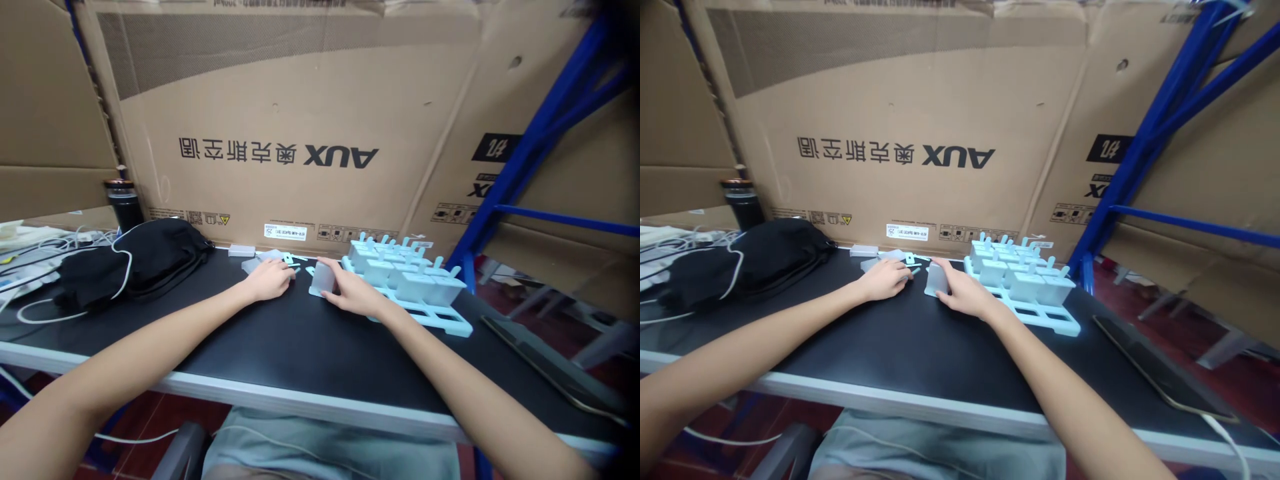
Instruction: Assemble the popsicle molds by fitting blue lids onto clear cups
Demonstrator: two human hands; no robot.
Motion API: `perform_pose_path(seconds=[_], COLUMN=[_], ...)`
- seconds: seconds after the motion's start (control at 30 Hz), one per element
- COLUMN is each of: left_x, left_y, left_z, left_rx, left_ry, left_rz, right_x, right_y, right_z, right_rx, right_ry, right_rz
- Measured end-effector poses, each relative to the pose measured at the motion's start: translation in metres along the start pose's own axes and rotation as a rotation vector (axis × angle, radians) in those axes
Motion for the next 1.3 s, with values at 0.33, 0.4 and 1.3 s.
perform_pose_path(seconds=[0.33, 0.4, 1.3], left_x=[0.0, -0.003, 0.001], left_y=[0.001, -0.001, -0.015], left_z=[0.006, 0.006, 0.007], left_rx=[0.039, 0.063, 0.189], left_ry=[0.146, 0.163, 0.26], left_rz=[-0.767, -0.855, -0.98], right_x=[0.038, 0.041, 0.036], right_y=[0.02, 0.02, 0.018], right_z=[-0.007, -0.008, -0.01], right_rx=[-0.101, -0.095, -0.158], right_ry=[0.48, 0.522, 0.472], right_rz=[0.329, 0.42, 0.441])
Point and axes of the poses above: each hand's wrist, its own z-axis towards the middle knuckle, its own x-axis out of the back of the hand, y = z × x, the point moved 7 cm from there along z, towards the middle knuckle, and after that the axes turned 4 degrees about x, right-handed, at the moved point
